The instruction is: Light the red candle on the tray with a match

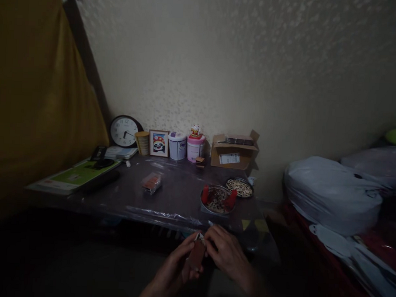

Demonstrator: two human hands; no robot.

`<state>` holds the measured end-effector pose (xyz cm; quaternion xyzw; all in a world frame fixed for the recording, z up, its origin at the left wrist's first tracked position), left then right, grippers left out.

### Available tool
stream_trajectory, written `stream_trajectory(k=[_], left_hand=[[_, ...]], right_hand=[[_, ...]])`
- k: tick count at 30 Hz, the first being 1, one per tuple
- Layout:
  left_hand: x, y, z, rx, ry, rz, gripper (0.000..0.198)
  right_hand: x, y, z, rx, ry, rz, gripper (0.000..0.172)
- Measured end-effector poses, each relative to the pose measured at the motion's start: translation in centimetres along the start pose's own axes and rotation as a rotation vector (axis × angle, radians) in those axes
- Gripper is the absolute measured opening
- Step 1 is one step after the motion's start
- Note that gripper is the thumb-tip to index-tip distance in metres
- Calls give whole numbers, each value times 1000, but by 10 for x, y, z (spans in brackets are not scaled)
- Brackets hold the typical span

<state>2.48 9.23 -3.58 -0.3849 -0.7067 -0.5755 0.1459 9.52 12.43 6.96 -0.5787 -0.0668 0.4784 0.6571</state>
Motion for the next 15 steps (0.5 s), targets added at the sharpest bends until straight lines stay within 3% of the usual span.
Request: stream_trajectory(k=[10, 15], left_hand=[[4, 4, -1, -47, 7, -36, 49], [-1, 5, 0, -50, -1, -40, 45]], right_hand=[[10, -6, 0, 79, 42, 249, 19], [6, -2, 0, 57, 18, 239, 19]])
Point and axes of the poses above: each hand's wrist, its own z-axis towards the middle knuckle, its own y-axis out of the palm, x = y × z, the point moved 10 cm from there along z, towards the middle knuckle, and after that the axes turned 3 degrees about z, right-handed, at the moved point
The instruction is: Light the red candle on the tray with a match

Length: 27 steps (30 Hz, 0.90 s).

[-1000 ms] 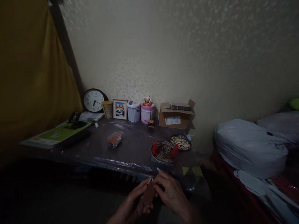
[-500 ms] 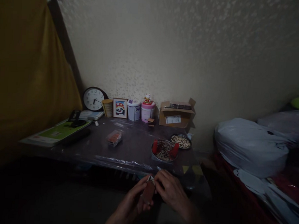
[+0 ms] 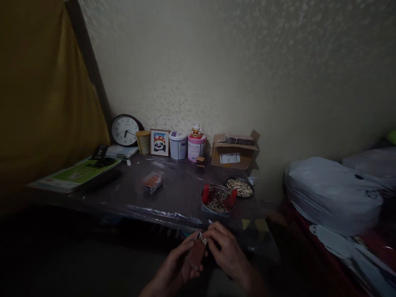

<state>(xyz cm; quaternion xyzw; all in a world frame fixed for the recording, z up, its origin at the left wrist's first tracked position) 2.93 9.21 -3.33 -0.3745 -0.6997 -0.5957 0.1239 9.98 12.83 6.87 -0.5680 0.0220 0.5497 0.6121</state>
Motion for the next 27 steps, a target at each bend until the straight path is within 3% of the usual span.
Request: stream_trajectory(k=[5, 11, 20, 27], left_hand=[[-5, 1, 0, -25, 3, 17, 43], [-3, 4, -2, -42, 8, 21, 49], [7, 12, -4, -109, 51, 8, 56], [18, 17, -10, -101, 79, -2, 56]], right_hand=[[-5, 1, 0, -7, 31, 99, 19], [7, -7, 2, 111, 130, 311, 7], [40, -15, 0, 277, 310, 773, 23], [43, -21, -2, 338, 343, 796, 23]])
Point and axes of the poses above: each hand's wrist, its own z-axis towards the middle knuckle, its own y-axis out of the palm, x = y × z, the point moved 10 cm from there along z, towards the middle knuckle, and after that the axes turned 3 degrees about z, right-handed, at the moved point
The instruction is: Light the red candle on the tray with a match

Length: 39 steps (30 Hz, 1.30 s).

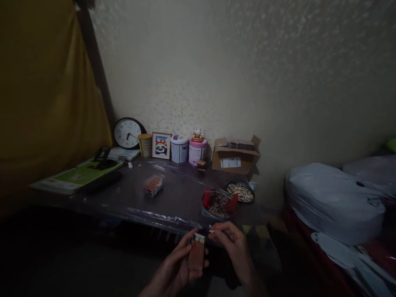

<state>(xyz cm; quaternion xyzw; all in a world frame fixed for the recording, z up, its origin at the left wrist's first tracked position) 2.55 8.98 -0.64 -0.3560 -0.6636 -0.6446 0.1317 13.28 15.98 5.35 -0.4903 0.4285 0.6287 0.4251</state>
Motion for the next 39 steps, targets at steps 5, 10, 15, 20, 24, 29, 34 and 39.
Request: stream_trajectory(k=[5, 10, 15, 20, 24, 29, 34, 39], left_hand=[[4, -2, 0, -22, 40, -27, 54], [12, -4, -1, -7, 65, -86, 51], [21, -3, -1, -20, 106, -164, 47], [21, 0, 2, -76, 102, -182, 47], [21, -2, 2, -95, 110, -179, 45], [19, -3, 3, -121, 103, -170, 41], [21, 2, 4, -164, 125, -126, 28], [21, 3, 5, -150, 132, -62, 20]], right_hand=[[0, 2, 2, -7, -46, -17, 26], [-10, 23, -7, -141, -199, -284, 21], [-4, 39, -19, -247, -307, -499, 40], [14, 41, -19, -277, -234, -598, 54], [14, 43, -19, -285, -260, -609, 55], [4, 44, -19, -270, -338, -636, 50], [-9, 47, -20, -230, -406, -667, 41], [-20, 50, -24, -202, -497, -657, 28]])
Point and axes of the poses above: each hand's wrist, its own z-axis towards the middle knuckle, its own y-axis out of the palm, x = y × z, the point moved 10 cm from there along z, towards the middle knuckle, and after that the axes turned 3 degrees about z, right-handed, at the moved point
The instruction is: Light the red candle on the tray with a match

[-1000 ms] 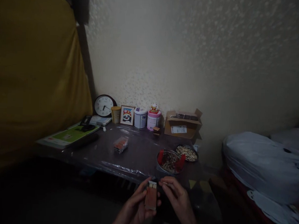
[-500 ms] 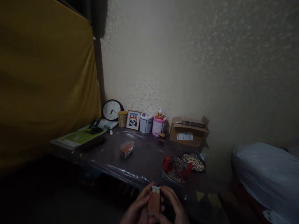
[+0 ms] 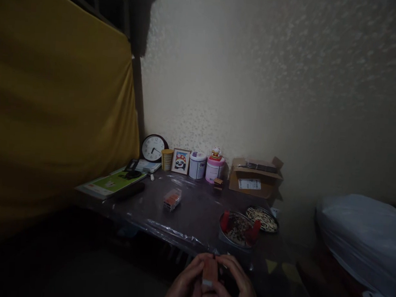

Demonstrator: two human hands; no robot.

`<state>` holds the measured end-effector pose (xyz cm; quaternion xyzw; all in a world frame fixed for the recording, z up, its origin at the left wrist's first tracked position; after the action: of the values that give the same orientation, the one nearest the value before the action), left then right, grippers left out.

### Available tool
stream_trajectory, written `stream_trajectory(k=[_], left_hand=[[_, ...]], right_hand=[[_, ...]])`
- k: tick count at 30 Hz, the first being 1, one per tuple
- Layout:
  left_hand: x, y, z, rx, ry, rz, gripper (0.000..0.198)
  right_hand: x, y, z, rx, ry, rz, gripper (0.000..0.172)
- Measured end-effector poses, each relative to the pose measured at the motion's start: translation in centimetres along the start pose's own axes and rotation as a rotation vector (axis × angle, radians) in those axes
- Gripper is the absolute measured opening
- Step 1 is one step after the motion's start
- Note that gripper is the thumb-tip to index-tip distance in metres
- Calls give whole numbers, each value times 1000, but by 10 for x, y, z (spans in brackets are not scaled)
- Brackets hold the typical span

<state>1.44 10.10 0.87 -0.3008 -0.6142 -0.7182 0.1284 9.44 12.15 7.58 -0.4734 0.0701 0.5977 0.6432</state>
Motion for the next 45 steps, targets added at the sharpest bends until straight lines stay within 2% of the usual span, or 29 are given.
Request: stream_trajectory(k=[3, 6, 10, 15, 17, 21, 24, 28, 32, 38, 43, 45], left_hand=[[1, -14, 2, 110, 18, 111, 22], [9, -29, 3, 222, 99, 272, 37], [31, -26, -2, 241, 288, 480, 52], [34, -21, -3, 217, 238, 635, 41], [35, -25, -3, 236, 241, 613, 40], [28, -41, 0, 290, 228, 384, 39], [19, -46, 3, 286, 201, 245, 35], [14, -48, 7, 261, 194, 174, 33], [10, -49, 10, 235, 185, 186, 35], [12, -42, 6, 235, 182, 170, 35], [15, -34, 4, 208, 191, 195, 35], [15, -33, 5, 191, 205, 192, 33]], right_hand=[[3, -1, 0, 2, -6, -38, 26], [11, -2, -1, 10, -5, -100, 26], [17, -3, -2, 9, -2, -127, 25], [18, -2, 1, 17, 27, 0, 24], [26, -5, 1, 39, 90, 118, 26], [48, -9, -1, 78, 238, 347, 31], [58, -14, -3, 117, 284, 371, 31], [60, -12, -2, 111, 310, 367, 30], [51, -8, 1, 89, 260, 359, 27], [33, -21, 3, 186, 66, 223, 16], [29, -23, 2, 221, 57, 191, 18], [33, -22, 0, 239, 97, 200, 20]])
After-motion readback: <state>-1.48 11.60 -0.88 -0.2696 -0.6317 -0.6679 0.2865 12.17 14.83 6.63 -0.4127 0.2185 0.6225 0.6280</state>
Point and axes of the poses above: each hand's wrist, its own z-axis towards the middle knuckle, its own y-axis out of the palm, x = y × z, the point moved 10 cm from there along z, towards the middle knuckle, and after that the axes turned 3 degrees about z, right-handed, at the moved point
